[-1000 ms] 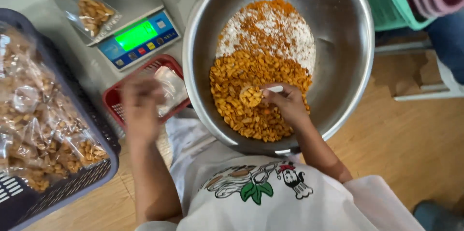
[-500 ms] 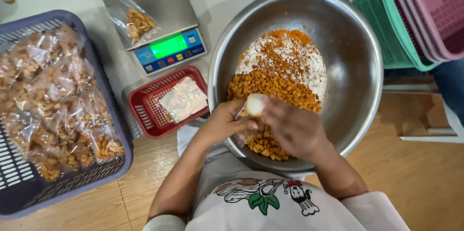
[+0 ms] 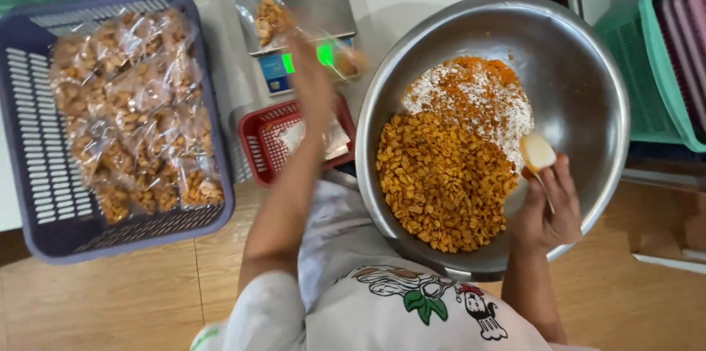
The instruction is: Applying wax coating to nuts in a large bowl and packaging them into small bags for weighing
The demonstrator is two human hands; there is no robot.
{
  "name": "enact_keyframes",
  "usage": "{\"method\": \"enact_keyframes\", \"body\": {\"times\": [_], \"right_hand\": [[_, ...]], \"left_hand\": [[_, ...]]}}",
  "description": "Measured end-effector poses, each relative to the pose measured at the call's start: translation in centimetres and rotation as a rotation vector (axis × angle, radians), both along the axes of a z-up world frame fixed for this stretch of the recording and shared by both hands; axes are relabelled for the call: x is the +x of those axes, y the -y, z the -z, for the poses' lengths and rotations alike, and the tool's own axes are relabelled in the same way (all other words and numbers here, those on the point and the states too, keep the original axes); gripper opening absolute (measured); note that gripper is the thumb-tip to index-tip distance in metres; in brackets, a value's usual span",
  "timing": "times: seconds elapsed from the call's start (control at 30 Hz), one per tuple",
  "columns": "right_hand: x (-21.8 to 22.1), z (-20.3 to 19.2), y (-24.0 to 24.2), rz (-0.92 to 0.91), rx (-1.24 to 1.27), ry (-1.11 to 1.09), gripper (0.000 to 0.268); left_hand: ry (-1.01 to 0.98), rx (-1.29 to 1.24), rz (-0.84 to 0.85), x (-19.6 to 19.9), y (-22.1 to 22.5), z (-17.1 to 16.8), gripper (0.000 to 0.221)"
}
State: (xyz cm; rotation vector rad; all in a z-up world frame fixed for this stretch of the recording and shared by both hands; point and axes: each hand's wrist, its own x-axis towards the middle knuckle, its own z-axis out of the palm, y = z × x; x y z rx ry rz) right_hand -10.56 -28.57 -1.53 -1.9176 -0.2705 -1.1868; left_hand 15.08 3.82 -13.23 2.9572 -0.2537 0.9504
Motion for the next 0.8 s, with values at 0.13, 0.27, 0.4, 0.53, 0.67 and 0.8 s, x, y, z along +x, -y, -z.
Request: {"method": "enact_keyframes", "body": {"times": [0.13, 0.27, 0.4, 0.53, 0.67, 0.8], "right_hand": [[-1.2, 0.0, -0.7, 0.161, -0.013, -0.081, 0.019], [-1.2, -0.3, -1.0, 0.215, -0.069, -0.173, 0.016], [-0.4, -1.8, -0.7, 0.239, -0.237, -0.261, 0.018], [1.4, -0.3, 0.6, 0.065, -0.140, -0.186, 0.019], [4.4, 0.1, -0.2, -0.042, -0.341, -0.167, 0.014], [7.9, 0.9, -2.9, -0.105, -0.531, -0.355, 0.014]], "left_hand": [[-0.086, -1.124, -0.353, 12.0, -6.8, 1.3, 0.044], [0.495, -1.472, -0.023, 14.4, -10.5, 1.3, 0.027], [0.582, -1.533, 0.264, 5.7, -17.7, -7.8, 0.028], [-0.201, -0.941, -0.106, -7.9, -20.6, -17.1, 0.015], [-1.110, -0.720, -0.351, -12.7, -20.9, -15.3, 0.034], [-0.846, -0.795, -0.124, -12.5, -23.5, -6.8, 0.045]]}}
